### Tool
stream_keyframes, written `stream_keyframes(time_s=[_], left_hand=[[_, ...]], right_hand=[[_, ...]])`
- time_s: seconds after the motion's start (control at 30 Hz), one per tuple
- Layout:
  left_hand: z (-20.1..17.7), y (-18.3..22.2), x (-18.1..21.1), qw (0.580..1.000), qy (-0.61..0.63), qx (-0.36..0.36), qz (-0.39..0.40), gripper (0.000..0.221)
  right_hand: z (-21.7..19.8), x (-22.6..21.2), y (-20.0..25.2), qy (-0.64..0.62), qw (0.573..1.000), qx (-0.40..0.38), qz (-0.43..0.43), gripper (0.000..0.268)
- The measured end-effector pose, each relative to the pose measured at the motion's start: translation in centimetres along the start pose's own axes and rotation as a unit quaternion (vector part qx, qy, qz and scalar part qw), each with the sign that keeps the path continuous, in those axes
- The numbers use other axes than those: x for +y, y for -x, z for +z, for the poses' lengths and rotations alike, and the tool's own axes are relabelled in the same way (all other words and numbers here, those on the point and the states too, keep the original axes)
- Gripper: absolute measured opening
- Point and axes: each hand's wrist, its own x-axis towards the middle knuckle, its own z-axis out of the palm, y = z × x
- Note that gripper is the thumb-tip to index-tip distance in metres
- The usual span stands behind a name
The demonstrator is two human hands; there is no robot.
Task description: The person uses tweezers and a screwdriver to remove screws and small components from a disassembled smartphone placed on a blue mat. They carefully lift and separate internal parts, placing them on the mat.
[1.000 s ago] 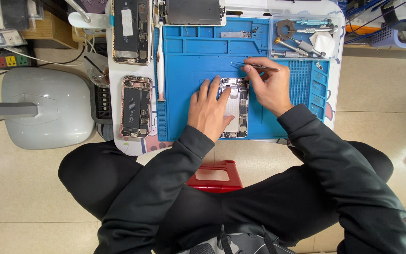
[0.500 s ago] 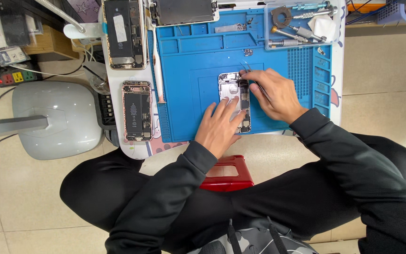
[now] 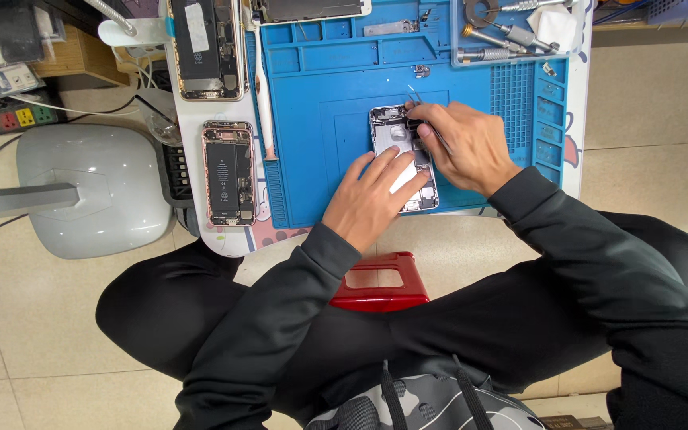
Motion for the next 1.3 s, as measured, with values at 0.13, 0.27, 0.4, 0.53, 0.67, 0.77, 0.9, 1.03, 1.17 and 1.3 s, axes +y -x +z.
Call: stream_keyframes(time_s=[0.13,0.27,0.4,0.53,0.67,0.77,0.9,1.03,1.17,1.3], left_hand=[[-1.5,-0.5,-0.3,0.997,0.002,0.083,0.007,0.034],[-3.1,-1.1,-0.9,0.988,0.025,0.152,-0.023,0.017],[-3.6,-0.9,-2.4,0.977,0.075,0.198,-0.04,0.026],[-5.6,-0.6,-3.5,0.966,0.104,0.226,-0.077,0.029],[-5.9,-1.1,-3.8,0.928,0.191,0.276,-0.16,0.055],[-6.1,-1.1,-3.4,0.942,0.198,0.218,-0.16,0.082],[-6.9,-0.8,-3.2,0.952,0.231,0.13,-0.152,0.121],[-6.3,-1.1,-2.8,0.931,0.263,0.184,-0.171,0.104],[-5.3,-1.3,-2.5,0.913,0.312,0.181,-0.193,0.089],[-4.0,-1.1,-3.1,0.897,0.318,0.167,-0.26,0.077]], right_hand=[[-0.8,-0.1,-0.6,-0.016,1.0,0.0,-0.005,0.032],[-0.9,-0.1,-0.6,-0.047,0.999,0.006,-0.012,0.039],[-1.0,-0.4,-0.6,-0.121,0.993,0.009,-0.014,0.041],[-0.6,-1.9,-0.3,-0.15,0.988,-0.001,-0.025,0.036],[0.2,-3.2,-0.2,-0.148,0.987,0.017,-0.051,0.019],[1.1,-3.1,0.5,-0.147,0.988,0.014,-0.047,0.02],[0.2,-3.5,0.0,-0.107,0.991,0.013,-0.08,0.024],[-2.7,-2.6,-1.1,-0.035,0.993,-0.002,-0.113,0.018],[-5.1,0.5,-0.3,0.155,0.983,-0.021,-0.093,0.02],[-7.5,1.3,0.6,0.289,0.949,-0.123,0.007,0.022]])
